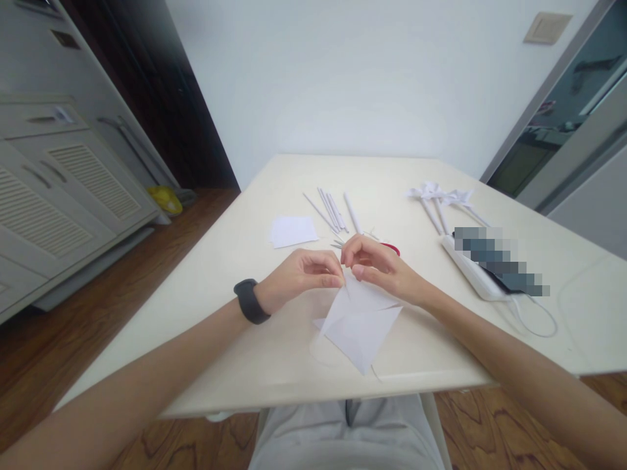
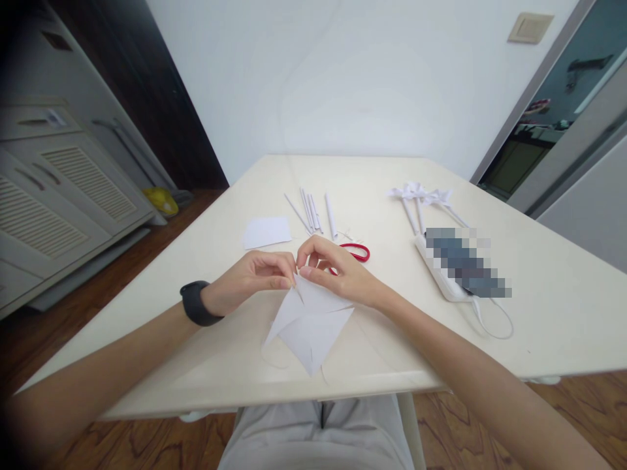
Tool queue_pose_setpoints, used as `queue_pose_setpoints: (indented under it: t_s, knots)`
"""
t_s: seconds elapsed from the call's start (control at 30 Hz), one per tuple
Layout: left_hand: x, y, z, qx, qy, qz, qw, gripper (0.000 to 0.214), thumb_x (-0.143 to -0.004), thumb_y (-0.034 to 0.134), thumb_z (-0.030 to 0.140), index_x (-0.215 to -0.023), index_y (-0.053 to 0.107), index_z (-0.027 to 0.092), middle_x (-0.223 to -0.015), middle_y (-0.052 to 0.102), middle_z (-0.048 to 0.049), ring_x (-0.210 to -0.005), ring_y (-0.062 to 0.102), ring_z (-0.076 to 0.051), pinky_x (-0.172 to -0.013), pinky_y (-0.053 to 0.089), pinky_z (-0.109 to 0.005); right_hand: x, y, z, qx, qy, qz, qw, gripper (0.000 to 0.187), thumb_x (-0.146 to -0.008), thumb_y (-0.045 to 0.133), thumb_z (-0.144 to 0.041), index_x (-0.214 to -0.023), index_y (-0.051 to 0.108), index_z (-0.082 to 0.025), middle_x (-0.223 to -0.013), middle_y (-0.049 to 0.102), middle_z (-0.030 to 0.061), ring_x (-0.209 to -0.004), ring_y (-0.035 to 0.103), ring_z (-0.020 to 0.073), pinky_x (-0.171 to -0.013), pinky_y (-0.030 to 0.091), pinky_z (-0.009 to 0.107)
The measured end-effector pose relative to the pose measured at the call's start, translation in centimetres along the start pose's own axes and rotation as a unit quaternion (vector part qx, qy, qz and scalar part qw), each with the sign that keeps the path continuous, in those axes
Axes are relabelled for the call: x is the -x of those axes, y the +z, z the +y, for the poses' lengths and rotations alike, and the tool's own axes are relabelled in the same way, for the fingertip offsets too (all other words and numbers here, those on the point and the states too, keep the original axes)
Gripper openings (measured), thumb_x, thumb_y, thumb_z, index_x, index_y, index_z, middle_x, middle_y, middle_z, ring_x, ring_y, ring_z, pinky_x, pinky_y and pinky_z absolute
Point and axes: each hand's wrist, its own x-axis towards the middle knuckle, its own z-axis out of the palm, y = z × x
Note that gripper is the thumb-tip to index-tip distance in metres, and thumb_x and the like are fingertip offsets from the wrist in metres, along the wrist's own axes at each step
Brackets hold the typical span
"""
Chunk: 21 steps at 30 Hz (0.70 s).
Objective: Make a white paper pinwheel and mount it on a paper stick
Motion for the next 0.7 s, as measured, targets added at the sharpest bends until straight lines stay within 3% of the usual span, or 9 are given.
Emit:
queue_pose_setpoints:
  t_s: [0.7]
  knots:
    - [0.19,0.15,0.24,-0.011,-0.012,-0.036,0.999,0.01,-0.075,0.062,0.022,-0.071,0.064,0.013,-0.075,0.058,-0.0021,-0.073,0.053,-0.013,-0.07,0.041,-0.024,0.03,0.07,-0.07,0.005,0.037,-0.012,0.999,0.016,-0.087,0.049,-0.033,-0.091,0.051,-0.018,-0.088,0.055,0.0033,-0.074,0.051,0.0122,-0.066,0.041,0.026]
